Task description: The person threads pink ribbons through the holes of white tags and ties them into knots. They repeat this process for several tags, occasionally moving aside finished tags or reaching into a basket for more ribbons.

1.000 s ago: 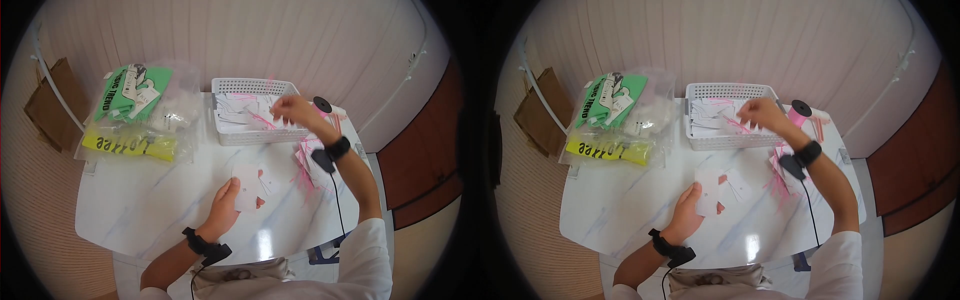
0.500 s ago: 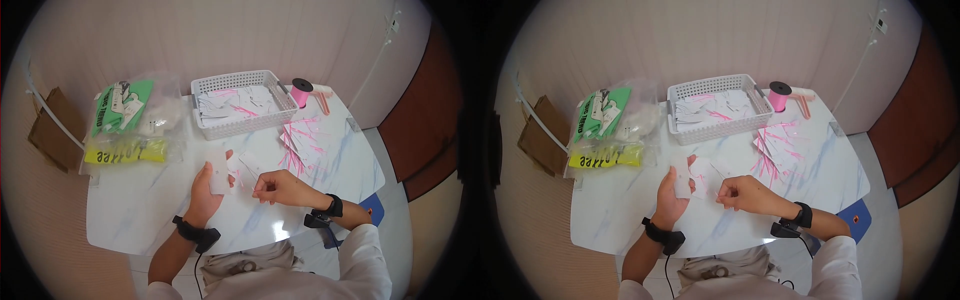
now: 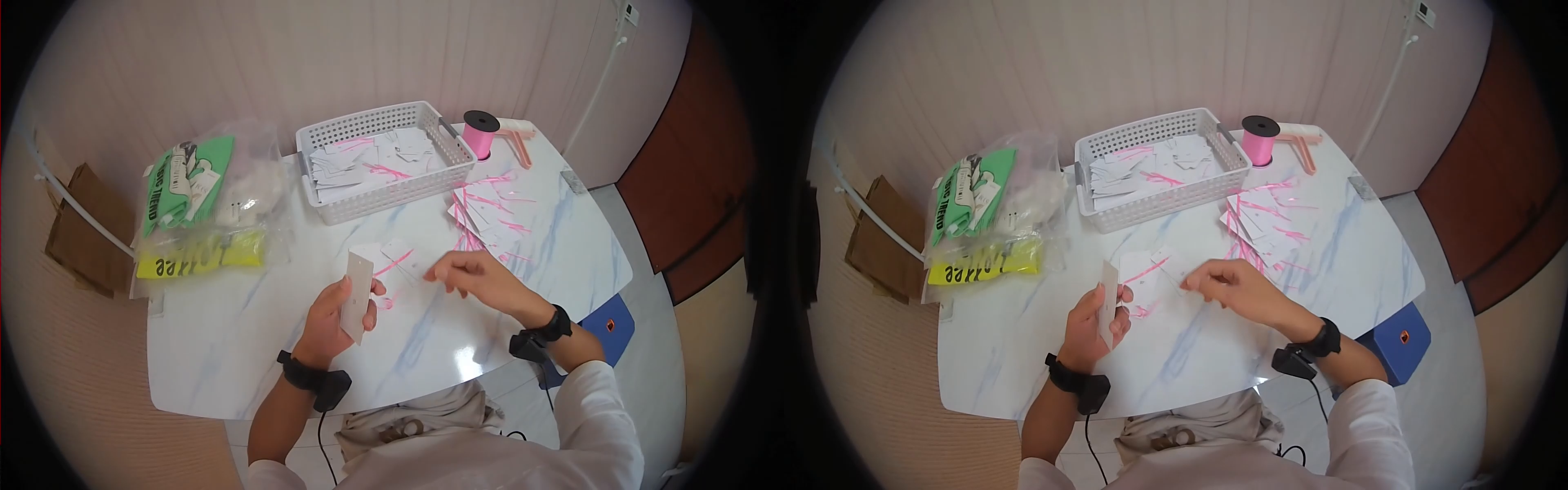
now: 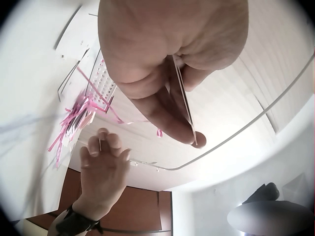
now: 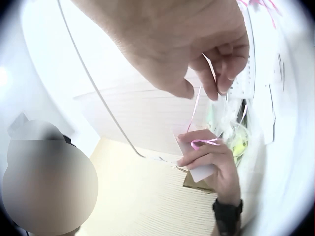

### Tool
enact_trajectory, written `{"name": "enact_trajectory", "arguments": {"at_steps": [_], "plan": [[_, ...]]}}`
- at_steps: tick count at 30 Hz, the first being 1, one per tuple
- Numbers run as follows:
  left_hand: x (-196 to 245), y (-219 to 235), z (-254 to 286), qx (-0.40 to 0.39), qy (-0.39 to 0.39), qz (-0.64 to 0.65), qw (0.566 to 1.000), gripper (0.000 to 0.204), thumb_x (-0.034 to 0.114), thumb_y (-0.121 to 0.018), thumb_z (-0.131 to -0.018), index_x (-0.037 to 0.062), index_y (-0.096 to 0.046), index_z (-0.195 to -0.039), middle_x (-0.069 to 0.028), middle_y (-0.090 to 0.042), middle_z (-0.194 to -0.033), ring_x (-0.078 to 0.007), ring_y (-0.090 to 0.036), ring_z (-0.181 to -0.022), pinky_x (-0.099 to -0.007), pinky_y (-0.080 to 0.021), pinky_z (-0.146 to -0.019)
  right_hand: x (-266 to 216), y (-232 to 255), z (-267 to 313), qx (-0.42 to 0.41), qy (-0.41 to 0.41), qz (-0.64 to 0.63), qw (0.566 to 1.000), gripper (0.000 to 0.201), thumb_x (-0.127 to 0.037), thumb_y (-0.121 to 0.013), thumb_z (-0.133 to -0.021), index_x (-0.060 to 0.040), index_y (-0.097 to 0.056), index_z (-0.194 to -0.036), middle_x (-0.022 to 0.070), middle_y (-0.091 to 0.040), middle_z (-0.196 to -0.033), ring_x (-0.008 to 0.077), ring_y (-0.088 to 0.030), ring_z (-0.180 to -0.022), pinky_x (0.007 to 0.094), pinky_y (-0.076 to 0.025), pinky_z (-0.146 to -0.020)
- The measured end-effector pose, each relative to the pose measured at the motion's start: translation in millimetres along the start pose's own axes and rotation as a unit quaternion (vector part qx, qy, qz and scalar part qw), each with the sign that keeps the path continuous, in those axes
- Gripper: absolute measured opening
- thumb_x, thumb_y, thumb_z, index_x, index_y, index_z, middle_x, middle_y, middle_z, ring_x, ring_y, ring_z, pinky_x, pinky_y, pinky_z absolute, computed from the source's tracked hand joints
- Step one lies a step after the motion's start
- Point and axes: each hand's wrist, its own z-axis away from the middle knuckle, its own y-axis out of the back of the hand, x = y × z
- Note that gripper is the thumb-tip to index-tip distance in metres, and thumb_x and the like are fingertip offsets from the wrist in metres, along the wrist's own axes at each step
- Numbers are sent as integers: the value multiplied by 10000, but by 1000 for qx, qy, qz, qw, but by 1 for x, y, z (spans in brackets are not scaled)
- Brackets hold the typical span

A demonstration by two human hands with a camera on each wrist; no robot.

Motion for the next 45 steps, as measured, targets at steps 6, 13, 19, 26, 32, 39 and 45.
{"name": "enact_trajectory", "arguments": {"at_steps": [6,13,19,26,32,39,45], "plan": [[-6,-4,2,-43,22,-40,998,474,395,-393,-994,-24,-491,-1193,-131,-572,-1073,-159,-571,-680,-287,-469,-618,-21,-33,-20,34,-67,-246,966,300,-273,-588,-933,-57,-657,-1130,-43,-564,-760,25,-462,-650,199,-364,-550],[-10,-7,1,-55,37,-41,997,488,390,-402,-993,-22,-469,-1246,-133,-577,-1087,-170,-588,-718,-298,-483,-647,-24,-44,-31,77,-50,-373,923,225,-232,-569,-943,-57,-647,-1061,-47,-546,-767,31,-434,-605,196,-338,-529],[-10,-12,0,-47,35,-27,998,519,377,-398,-997,-18,-405,-1333,-114,-574,-1098,-167,-585,-730,-299,-483,-661,-20,-43,-32,39,-54,-444,894,290,-260,-566,-944,-18,-636,-1088,-7,-618,-835,45,-508,-631,200,-405,-533],[-14,-7,-2,-20,23,-20,999,503,378,-401,-998,-10,-420,-1317,-87,-556,-1105,-162,-585,-730,-294,-481,-668,-12,-47,-34,61,-57,-443,892,328,-223,-576,-944,9,-586,-1176,32,-626,-1060,57,-548,-708,209,-440,-578],[-15,-3,-2,-14,6,-9,1000,465,371,-397,-1000,3,-441,-1280,-89,-558,-1100,-153,-585,-734,-294,-483,-658,-27,-50,-31,86,-27,-464,881,364,-184,-529,-967,-5,-512,-1283,49,-618,-1071,111,-614,-888,210,-460,-685],[-15,-3,-2,1,-4,12,1000,459,375,-396,-1000,-6,-462,-1246,-89,-565,-1088,-152,-585,-729,-295,-483,-656,-15,-53,-28,67,-27,-414,908,330,-156,-513,-973,-3,-536,-1264,39,-628,-1028,110,-595,-924,234,-454,-762],[-15,-5,-1,-6,1,10,1000,475,378,-402,-997,-11,-453,-1264,-94,-563,-1086,-159,-585,-740,-300,-480,-668,-16,-54,-30,79,-19,-384,920,256,-172,-511,-977,-6,-606,-1146,28,-632,-918,81,-557,-784,238,-452,-736]]}}
